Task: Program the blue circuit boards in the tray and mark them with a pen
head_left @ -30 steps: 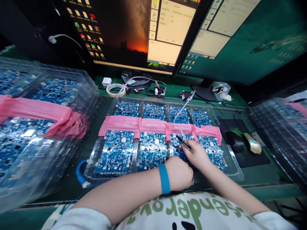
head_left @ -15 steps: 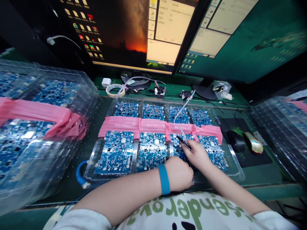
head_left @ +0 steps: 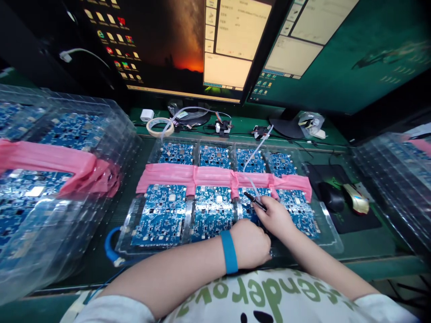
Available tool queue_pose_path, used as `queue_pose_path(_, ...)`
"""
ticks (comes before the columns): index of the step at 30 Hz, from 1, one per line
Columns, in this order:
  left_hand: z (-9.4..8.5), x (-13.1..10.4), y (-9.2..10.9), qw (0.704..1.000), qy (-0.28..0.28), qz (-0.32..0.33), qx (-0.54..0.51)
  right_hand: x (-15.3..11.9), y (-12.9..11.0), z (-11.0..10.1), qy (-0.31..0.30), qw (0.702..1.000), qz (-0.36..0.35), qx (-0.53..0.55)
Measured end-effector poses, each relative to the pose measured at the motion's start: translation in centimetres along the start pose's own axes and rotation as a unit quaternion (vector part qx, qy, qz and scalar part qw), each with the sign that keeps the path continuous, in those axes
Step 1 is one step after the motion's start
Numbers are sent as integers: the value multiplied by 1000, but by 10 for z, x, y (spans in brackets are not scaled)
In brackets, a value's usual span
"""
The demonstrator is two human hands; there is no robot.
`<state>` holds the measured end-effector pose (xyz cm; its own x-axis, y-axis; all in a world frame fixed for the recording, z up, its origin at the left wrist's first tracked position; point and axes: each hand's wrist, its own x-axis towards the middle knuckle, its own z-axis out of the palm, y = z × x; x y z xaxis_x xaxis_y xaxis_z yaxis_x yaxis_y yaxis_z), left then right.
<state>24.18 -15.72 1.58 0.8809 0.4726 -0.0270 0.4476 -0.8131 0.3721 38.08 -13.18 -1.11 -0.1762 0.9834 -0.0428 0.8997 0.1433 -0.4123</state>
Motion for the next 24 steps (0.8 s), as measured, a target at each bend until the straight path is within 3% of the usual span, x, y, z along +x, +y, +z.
queue_pose_path(24,0,0,0,1000,2,2,4,-1,3,2,8,1000,4,3)
